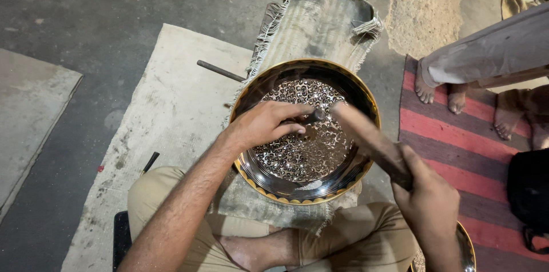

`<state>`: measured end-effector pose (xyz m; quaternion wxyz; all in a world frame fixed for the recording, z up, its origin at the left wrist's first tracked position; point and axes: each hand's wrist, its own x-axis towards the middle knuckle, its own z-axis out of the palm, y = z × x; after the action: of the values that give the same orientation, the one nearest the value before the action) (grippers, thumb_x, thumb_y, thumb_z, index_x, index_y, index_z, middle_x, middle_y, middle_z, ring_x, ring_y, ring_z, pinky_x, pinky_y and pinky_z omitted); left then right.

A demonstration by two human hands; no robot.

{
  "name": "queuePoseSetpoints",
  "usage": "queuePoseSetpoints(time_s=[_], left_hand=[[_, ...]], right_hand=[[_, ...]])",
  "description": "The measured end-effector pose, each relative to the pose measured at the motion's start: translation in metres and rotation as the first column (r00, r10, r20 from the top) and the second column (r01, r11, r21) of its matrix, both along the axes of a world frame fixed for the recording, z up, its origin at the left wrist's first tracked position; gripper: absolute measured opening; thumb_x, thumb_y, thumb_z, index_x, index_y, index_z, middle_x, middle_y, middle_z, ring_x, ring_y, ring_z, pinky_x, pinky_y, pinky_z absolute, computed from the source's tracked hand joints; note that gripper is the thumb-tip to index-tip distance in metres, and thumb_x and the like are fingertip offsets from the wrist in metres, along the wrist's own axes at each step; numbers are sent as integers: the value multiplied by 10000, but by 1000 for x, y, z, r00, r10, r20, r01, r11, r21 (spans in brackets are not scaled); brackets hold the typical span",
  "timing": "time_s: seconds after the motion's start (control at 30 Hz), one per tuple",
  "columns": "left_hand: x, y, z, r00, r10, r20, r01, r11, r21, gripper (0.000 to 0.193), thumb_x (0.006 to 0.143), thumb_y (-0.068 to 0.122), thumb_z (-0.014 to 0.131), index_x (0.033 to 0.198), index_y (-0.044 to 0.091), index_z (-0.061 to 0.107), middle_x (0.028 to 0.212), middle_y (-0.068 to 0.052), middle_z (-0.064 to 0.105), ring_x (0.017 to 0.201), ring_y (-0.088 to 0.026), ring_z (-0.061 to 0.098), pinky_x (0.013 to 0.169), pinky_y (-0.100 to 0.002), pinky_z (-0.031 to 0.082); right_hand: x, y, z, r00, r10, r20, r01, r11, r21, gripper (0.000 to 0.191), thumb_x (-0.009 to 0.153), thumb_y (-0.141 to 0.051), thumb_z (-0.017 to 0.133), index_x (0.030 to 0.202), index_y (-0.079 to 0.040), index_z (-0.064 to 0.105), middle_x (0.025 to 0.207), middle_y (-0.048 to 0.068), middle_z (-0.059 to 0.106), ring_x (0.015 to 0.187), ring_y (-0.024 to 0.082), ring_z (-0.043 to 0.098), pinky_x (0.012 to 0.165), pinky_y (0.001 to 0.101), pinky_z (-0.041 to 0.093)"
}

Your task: The person sits cross-legged and uses a hammer and a small metal punch to create a textured pattern on the inside surface of a large metal bowl. They repeatedly strike the punch with the hammer, moving systematically across the bowl's interior.

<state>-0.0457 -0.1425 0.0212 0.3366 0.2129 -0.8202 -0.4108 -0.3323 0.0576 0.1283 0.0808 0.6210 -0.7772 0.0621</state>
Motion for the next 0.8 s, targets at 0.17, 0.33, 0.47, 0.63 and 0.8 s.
queuePoseSetpoints(time_s=[0.17, 0.33, 0.47, 0.63, 0.8], left_hand=[[-1, 1, -1, 999, 6, -40, -7, 1000, -25, 454, 920, 302, 731, 1341, 148, 660, 1257, -93, 739, 1097, -261, 740, 952, -390, 581], [-2, 1, 2, 999, -22, -30, 23, 998, 53, 458, 905, 281, 728, 1340, 156, 660, 1253, -72, 743, 1089, -238, 751, 949, -375, 587], [-3, 1, 3, 999, -27, -24, 28, 999, 41, 455, 894, 268, 741, 1333, 165, 673, 1276, -60, 736, 1108, -233, 745, 973, -377, 574], [-2, 0, 3, 998, -8, -56, 9, 1000, 14, 471, 901, 273, 751, 1349, 164, 653, 1287, -69, 727, 1124, -239, 738, 983, -382, 576], [-4, -5, 10, 999, -45, 17, 42, 989, 139, 480, 880, 271, 740, 1349, 216, 655, 1227, -40, 755, 1030, -205, 776, 963, -350, 589]], right_hand=[[-10, -5, -26, 950, -13, 312, 62, 987, -148, 723, 767, -280, 844, 1407, -138, 538, 1013, 204, 721, 949, 371, 747, 801, 455, 581], [-23, -3, -34, 981, 86, 171, -59, 986, -156, 761, 710, -218, 845, 1415, -131, 571, 1103, 219, 724, 1011, 388, 726, 837, 456, 581], [-15, -3, -24, 987, 38, 158, -11, 986, -168, 790, 674, -214, 853, 1407, -126, 573, 1045, 231, 712, 989, 383, 729, 838, 451, 582], [1, 9, -6, 996, -44, 83, 47, 998, -46, 647, 795, -239, 835, 1398, -159, 614, 1045, 221, 737, 964, 382, 746, 818, 449, 587], [11, 20, -11, 940, -100, 326, 138, 986, -94, 688, 765, -314, 823, 1377, -126, 571, 1041, 213, 740, 940, 367, 763, 801, 435, 585]])
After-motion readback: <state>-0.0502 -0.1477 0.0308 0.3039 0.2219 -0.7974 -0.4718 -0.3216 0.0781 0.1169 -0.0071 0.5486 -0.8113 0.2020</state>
